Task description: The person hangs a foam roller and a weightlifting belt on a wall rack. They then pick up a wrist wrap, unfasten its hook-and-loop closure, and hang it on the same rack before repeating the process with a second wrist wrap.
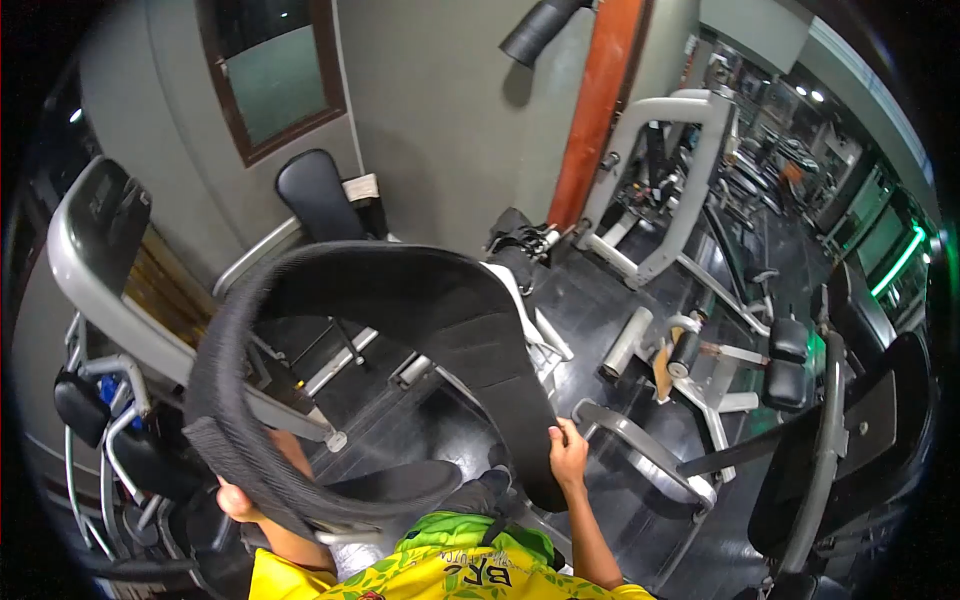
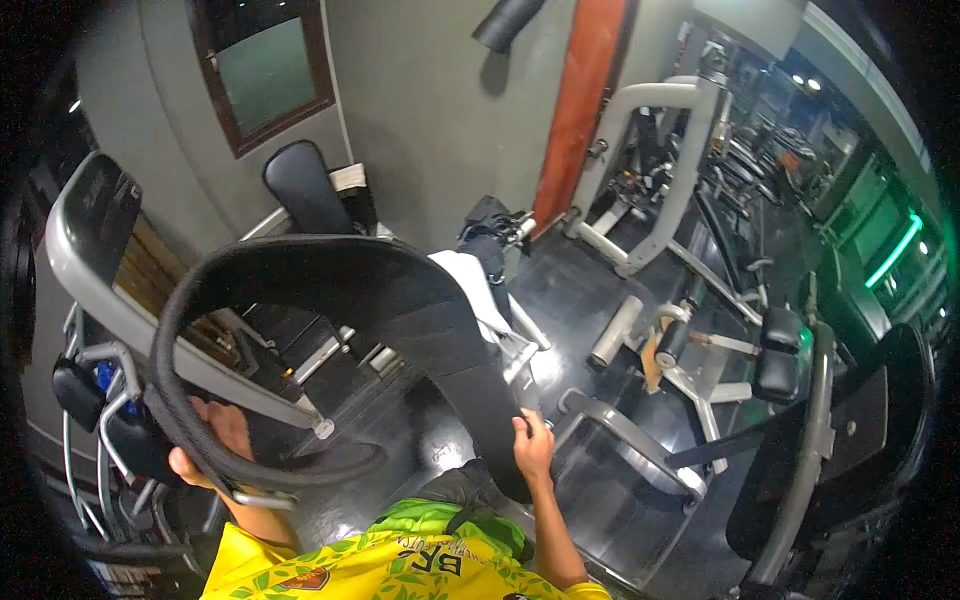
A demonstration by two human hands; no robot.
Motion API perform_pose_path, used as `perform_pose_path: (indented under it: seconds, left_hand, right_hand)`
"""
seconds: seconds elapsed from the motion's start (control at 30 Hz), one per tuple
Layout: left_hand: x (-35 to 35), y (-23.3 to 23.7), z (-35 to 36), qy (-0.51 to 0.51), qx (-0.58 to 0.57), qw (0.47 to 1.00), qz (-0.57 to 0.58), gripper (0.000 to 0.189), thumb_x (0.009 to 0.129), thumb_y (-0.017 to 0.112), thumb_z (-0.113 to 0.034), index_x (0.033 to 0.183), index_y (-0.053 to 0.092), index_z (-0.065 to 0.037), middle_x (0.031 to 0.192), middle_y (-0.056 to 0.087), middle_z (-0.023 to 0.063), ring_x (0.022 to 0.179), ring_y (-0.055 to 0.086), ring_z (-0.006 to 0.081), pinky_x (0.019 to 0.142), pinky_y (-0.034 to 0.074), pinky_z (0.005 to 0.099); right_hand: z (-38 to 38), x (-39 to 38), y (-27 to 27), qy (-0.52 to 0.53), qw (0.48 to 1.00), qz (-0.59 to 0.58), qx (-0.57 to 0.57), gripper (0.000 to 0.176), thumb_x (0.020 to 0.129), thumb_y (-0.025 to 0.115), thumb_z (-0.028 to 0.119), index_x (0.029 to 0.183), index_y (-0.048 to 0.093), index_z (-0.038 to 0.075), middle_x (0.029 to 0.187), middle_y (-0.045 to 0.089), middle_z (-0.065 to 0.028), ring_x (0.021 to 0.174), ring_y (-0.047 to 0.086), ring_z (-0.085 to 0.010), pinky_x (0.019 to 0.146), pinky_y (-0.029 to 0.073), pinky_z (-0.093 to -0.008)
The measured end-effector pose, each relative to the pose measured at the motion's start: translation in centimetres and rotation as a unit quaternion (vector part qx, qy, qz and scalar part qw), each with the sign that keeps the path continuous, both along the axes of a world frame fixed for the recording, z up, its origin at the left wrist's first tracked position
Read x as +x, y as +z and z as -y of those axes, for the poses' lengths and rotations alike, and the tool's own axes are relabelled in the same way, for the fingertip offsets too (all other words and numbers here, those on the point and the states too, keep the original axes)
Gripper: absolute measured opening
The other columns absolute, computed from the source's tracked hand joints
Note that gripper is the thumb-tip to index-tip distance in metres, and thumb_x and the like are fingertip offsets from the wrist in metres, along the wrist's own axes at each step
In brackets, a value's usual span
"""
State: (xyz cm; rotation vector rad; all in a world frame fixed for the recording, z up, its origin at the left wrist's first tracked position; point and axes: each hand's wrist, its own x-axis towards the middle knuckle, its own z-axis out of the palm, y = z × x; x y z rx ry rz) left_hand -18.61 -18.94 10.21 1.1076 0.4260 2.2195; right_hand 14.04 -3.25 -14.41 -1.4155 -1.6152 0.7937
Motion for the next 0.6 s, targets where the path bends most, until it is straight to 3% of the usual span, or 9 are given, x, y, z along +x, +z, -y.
perform_pose_path:
  seconds: [0.07, 0.13, 0.17, 0.2, 0.23, 0.27, 0.3, 0.5, 0.6]
  left_hand:
    - [2.5, -0.7, -1.8, -0.042, -0.058, 0.997, 0.015, 0.045, 0.069, 0.071, -0.026, 0.097, 0.054, 0.005, 0.084, 0.061, 0.0121, 0.051, 0.056, 0.0163, 0.035, 0.041, 0.0292]
    - [1.6, -7.7, -3.1, 0.062, -0.090, 0.994, -0.011, 0.054, 0.063, 0.074, -0.024, 0.103, 0.053, 0.005, 0.085, 0.060, 0.0166, 0.053, 0.058, 0.0230, 0.038, 0.046, 0.0339]
    - [4.0, -6.4, -4.8, 0.057, -0.109, 0.992, 0.014, 0.067, 0.062, 0.074, -0.022, 0.118, 0.046, 0.002, 0.098, 0.060, 0.0186, 0.069, 0.062, 0.0310, 0.056, 0.055, 0.0405]
    - [6.0, -5.0, -6.1, 0.078, -0.176, 0.981, 0.010, 0.085, 0.059, 0.078, -0.021, 0.130, 0.037, -0.003, 0.112, 0.056, 0.0172, 0.092, 0.060, 0.0328, 0.078, 0.054, 0.0441]
    - [6.7, -4.8, -7.3, -0.003, -0.239, 0.971, -0.011, 0.097, 0.054, 0.084, -0.021, 0.135, 0.032, -0.004, 0.121, 0.053, 0.0135, 0.108, 0.054, 0.0316, 0.090, 0.048, 0.0447]
    - [8.1, -3.9, -9.2, -0.092, -0.246, 0.965, -0.002, 0.094, 0.057, 0.087, -0.022, 0.132, 0.037, 0.003, 0.121, 0.054, 0.0132, 0.109, 0.054, 0.0248, 0.092, 0.044, 0.0385]
    - [9.3, -3.5, -11.2, -0.147, -0.207, 0.967, -0.016, 0.080, 0.061, 0.084, -0.017, 0.127, 0.044, 0.004, 0.114, 0.059, 0.0123, 0.102, 0.058, 0.0237, 0.090, 0.046, 0.0373]
    - [15.0, -3.9, -19.3, -0.207, -0.208, 0.952, -0.083, 0.058, 0.072, 0.075, -0.010, 0.122, 0.048, 0.004, 0.108, 0.061, 0.0104, 0.098, 0.058, 0.0187, 0.088, 0.046, 0.0345]
    - [17.1, -4.3, -22.5, -0.225, -0.205, 0.951, -0.056, 0.055, 0.073, 0.074, -0.007, 0.121, 0.049, 0.003, 0.107, 0.061, 0.0103, 0.098, 0.058, 0.0191, 0.089, 0.046, 0.0346]
  right_hand:
    - [0.1, 2.5, 1.5, -0.039, 0.999, -0.015, 0.003, 0.022, 0.088, 0.059, 0.016, 0.101, 0.061, -0.001, 0.090, 0.066, -0.0181, 0.084, 0.065, -0.0288, 0.075, 0.047, -0.0345]
    - [0.2, 4.6, 2.6, -0.100, 0.994, -0.027, -0.028, 0.022, 0.088, 0.058, 0.014, 0.101, 0.060, -0.003, 0.084, 0.066, -0.0131, 0.078, 0.062, -0.0170, 0.073, 0.047, -0.0301]
    - [0.0, 5.7, 2.4, -0.133, 0.991, -0.025, -0.023, 0.022, 0.089, 0.058, 0.014, 0.101, 0.061, -0.004, 0.084, 0.066, -0.0119, 0.077, 0.061, -0.0157, 0.073, 0.047, -0.0294]
    - [-0.3, 6.7, 2.3, -0.165, 0.986, -0.023, -0.017, 0.022, 0.090, 0.057, 0.014, 0.101, 0.061, -0.004, 0.083, 0.066, -0.0108, 0.076, 0.060, -0.0144, 0.072, 0.046, -0.0287]
    - [-0.6, 7.6, 2.6, -0.166, 0.985, -0.055, -0.004, 0.022, 0.091, 0.056, 0.014, 0.103, 0.060, -0.005, 0.084, 0.066, -0.0106, 0.077, 0.060, -0.0152, 0.073, 0.046, -0.0287]
    - [-1.0, 8.5, 2.5, -0.176, 0.983, -0.054, 0.000, 0.022, 0.091, 0.056, 0.014, 0.103, 0.060, -0.005, 0.084, 0.066, -0.0106, 0.077, 0.060, -0.0152, 0.073, 0.046, -0.0287]
    - [-1.5, 9.4, 2.3, -0.198, 0.979, -0.050, -0.008, 0.022, 0.091, 0.056, 0.014, 0.103, 0.060, -0.004, 0.084, 0.067, -0.0113, 0.077, 0.061, -0.0158, 0.074, 0.046, -0.0290]
    - [-4.6, 12.2, 5.4, -0.231, 0.970, 0.047, -0.059, 0.022, 0.093, 0.052, 0.014, 0.109, 0.057, 0.000, 0.094, 0.065, -0.0141, 0.087, 0.061, -0.0180, 0.077, 0.046, -0.0315]
    - [-6.8, 14.1, 5.7, -0.176, 0.981, -0.035, -0.077, 0.019, 0.094, 0.051, 0.014, 0.107, 0.055, 0.000, 0.090, 0.063, -0.0109, 0.086, 0.058, -0.0161, 0.078, 0.045, -0.0301]
